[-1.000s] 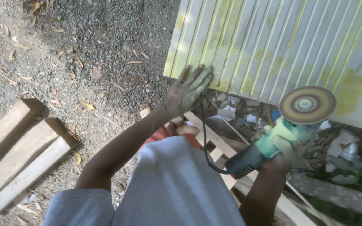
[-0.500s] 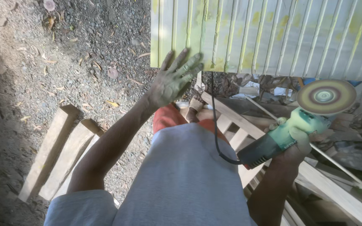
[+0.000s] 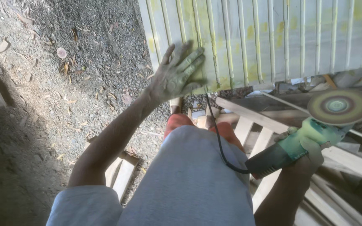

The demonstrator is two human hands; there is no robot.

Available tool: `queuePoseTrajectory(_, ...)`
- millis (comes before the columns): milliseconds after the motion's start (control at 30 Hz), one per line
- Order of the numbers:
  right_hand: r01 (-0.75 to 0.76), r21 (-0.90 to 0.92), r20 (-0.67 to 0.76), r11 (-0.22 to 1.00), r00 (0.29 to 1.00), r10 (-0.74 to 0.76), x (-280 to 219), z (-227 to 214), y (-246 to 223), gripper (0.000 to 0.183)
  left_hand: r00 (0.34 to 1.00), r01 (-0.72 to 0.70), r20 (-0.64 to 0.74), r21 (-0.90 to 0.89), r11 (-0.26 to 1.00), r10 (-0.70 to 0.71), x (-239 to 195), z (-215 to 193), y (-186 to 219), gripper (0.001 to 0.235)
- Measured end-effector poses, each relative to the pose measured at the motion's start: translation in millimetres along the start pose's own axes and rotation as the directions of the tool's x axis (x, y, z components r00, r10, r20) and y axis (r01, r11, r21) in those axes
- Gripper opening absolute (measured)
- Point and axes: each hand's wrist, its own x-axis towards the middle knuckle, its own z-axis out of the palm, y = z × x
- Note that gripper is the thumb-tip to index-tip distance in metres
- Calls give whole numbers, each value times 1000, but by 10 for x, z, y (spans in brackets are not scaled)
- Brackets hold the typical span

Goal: The person uses an angle grinder with a sanding disc to sand the surface of a large, light-colored wooden board. The person moves the tool across the board's surface, removing yellowish residue and smoothing the wood.

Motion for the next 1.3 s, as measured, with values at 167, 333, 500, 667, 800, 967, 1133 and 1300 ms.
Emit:
queuePoseTrajectory(167, 132, 20, -78, 991, 988, -130, -315, 110, 454, 49, 985, -170, -22, 80, 982, 172, 228, 28, -568, 73)
queuePoseTrajectory(333, 174, 101, -98, 980, 982, -164, -647, 231, 919, 47, 901, -362, -186, 175, 915, 392, 301, 120, -914, 75)
queuePoseTrajectory(500, 180, 157, -110, 971, 980, -164, -875, 283, 1203, 41, 911, -376, -128, 134, 917, 393, 336, 126, -995, 74)
queuePoseTrajectory(667, 154, 186, -101, 970, 985, -137, -1025, 215, 1292, 43, 858, -486, -138, 92, 869, 494, 154, 169, -639, 43)
queuePoseTrajectory(800, 89, 101, -68, 991, 994, -82, -1037, 255, 1221, 37, 878, -462, -209, -129, 878, 431, -198, 114, -290, 39)
queuePoseTrajectory(967, 24, -50, -16, 998, 1000, -25, -868, 459, 1137, 33, 862, -506, -231, -326, 798, 451, -516, 18, 171, 32)
queuePoseTrajectory(1133, -46, -127, 97, 991, 994, 59, -560, 783, 1004, 39, 954, -277, -127, -728, 628, 273, -793, 1, 639, 28)
queuePoseTrajectory(1300, -135, -268, 205, 954, 959, 193, -317, 976, 793, 40, 986, -162, -118, -852, 497, 119, -747, 140, 1013, 50)
